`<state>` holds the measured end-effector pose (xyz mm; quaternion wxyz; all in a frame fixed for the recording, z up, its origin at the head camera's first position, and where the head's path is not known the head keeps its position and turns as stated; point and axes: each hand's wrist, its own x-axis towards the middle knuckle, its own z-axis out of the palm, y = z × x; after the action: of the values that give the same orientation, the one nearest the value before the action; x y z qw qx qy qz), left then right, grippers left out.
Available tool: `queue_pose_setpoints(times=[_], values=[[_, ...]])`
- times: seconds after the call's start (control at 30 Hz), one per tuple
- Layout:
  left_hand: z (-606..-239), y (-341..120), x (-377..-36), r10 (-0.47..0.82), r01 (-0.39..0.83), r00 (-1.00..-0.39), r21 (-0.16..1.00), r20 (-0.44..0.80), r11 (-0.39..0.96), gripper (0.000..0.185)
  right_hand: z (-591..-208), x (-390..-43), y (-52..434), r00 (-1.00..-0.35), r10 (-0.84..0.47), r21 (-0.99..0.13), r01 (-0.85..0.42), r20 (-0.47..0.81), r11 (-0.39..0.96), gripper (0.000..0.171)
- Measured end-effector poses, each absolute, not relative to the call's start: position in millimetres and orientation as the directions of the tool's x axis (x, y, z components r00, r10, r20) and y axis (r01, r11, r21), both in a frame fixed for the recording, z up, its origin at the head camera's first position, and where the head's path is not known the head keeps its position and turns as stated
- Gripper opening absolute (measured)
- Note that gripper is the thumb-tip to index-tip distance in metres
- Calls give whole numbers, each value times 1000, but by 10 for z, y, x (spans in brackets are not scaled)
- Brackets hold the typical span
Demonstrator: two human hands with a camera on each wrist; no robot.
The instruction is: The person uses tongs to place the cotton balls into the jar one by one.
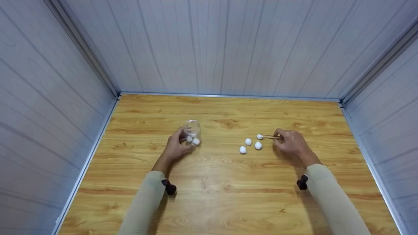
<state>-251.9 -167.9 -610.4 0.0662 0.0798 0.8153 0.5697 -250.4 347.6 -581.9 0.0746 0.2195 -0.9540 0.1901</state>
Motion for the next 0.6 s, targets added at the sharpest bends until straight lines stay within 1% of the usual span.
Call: queue_pose_setpoints(times=[0.27,0.5,0.6], values=[[-6109,-1679,-2519,202,62,-979,938,-9,341,73,-5830,-2498,3477,-900,-387,-343,-435,199,833,13],[-6124,-1676,-2522,205,67,-979,943,-1,326,68,-5827,-2497,3468,-909,-380,-337,-417,172,844,12],[-6117,-1669,-2517,203,66,-979,944,0,322,70,-5828,-2489,3461,-909,-381,-340,-417,171,843,10]])
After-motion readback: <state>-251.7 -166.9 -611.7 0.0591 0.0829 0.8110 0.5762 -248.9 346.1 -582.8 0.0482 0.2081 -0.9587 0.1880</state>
